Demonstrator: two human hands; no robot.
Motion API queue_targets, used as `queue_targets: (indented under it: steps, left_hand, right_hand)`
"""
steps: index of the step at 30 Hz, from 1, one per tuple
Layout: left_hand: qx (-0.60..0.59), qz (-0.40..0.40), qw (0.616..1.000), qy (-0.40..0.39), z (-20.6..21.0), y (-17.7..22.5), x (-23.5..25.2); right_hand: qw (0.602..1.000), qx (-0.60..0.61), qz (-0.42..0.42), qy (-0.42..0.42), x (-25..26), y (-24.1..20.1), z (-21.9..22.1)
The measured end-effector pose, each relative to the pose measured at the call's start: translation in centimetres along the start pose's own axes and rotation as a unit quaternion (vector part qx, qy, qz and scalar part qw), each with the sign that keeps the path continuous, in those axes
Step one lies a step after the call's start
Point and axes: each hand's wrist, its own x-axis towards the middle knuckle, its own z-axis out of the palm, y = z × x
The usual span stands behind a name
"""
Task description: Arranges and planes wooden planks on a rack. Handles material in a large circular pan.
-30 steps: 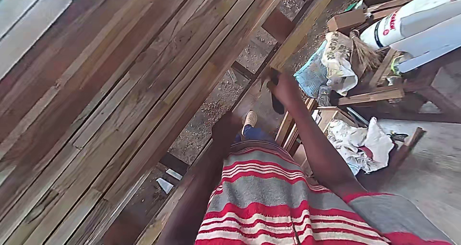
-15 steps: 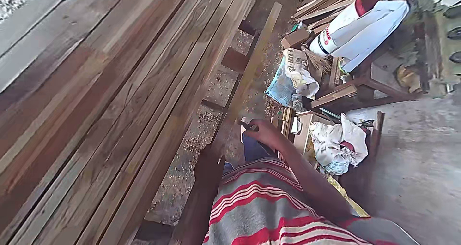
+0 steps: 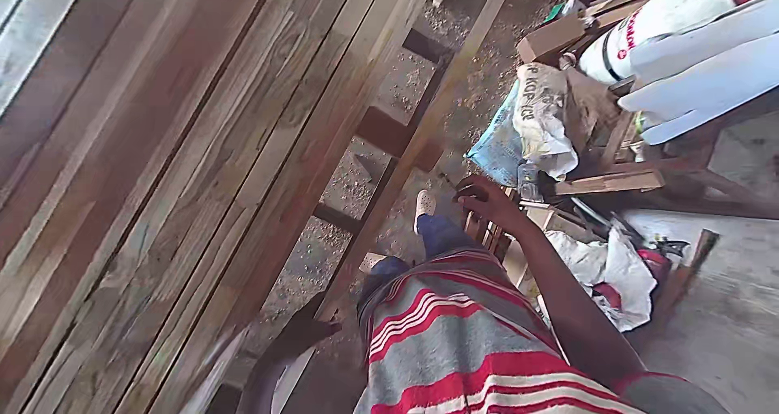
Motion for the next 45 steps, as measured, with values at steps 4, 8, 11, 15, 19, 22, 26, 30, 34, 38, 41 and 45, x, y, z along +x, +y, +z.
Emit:
queue_targets:
  steps: [4, 8, 11, 15, 19, 22, 26, 30, 34, 38, 41, 45]
  left_hand:
    - [0.16, 0.011, 0.946, 0.283, 4.6, 4.6, -0.5]
    - [0.113, 0.071, 0.961, 0.242, 2.4, 3.4, -0.3]
    - [0.047, 0.091, 0.99, 0.096, 0.2, 1.8, 1.4]
    - [0.026, 0.107, 0.993, 0.045, -0.2, 1.9, 2.8]
    - [0.083, 0.049, 0.991, 0.098, 0.8, 2.9, 2.6]
    - [0.08, 0.011, 0.989, 0.127, 2.2, 5.1, 1.2]
    - [0.057, -0.043, 0.978, 0.195, 3.1, 4.7, 1.3]
    - [0.104, -0.07, 0.939, 0.321, 4.8, 3.7, 0.6]
    - [0.15, -0.178, 0.937, 0.26, 4.5, 1.6, -0.9]
    - [0.103, -0.054, 0.964, 0.241, 3.6, -4.0, -2.6]
    - [0.09, -0.021, 0.976, 0.199, 2.8, -5.7, -3.4]
    - [0.181, 0.022, 0.971, 0.155, 2.3, -7.8, -3.7]
  right_hand:
    - [1.0, -0.003, -0.018, 0.016, 2.4, -1.6, -2.7]
    - [0.998, -0.008, -0.055, 0.043, 3.5, -3.6, -3.7]
    - [0.996, -0.006, -0.041, 0.083, 2.6, -5.2, -3.2]
    - [0.989, -0.019, -0.011, 0.146, 1.2, -3.9, -2.6]
    - [0.983, -0.033, -0.005, 0.181, 2.2, -2.3, -3.0]
    - [0.981, -0.064, -0.03, 0.181, 3.2, -1.8, -3.6]
    - [0.984, -0.091, -0.058, 0.145, 5.3, -2.3, -4.5]
    - [0.982, -0.086, -0.137, 0.1, 6.6, -2.2, -5.3]
    - [0.972, -0.145, -0.183, 0.04, 4.1, -1.3, -2.2]
    - [0.955, -0.247, -0.163, -0.013, -0.4, 0.7, 7.0]
    - [0.92, -0.326, -0.218, 0.019, -3.4, 3.6, 14.6]
    - [0.9, -0.374, -0.197, 0.111, -5.4, 4.5, 22.1]
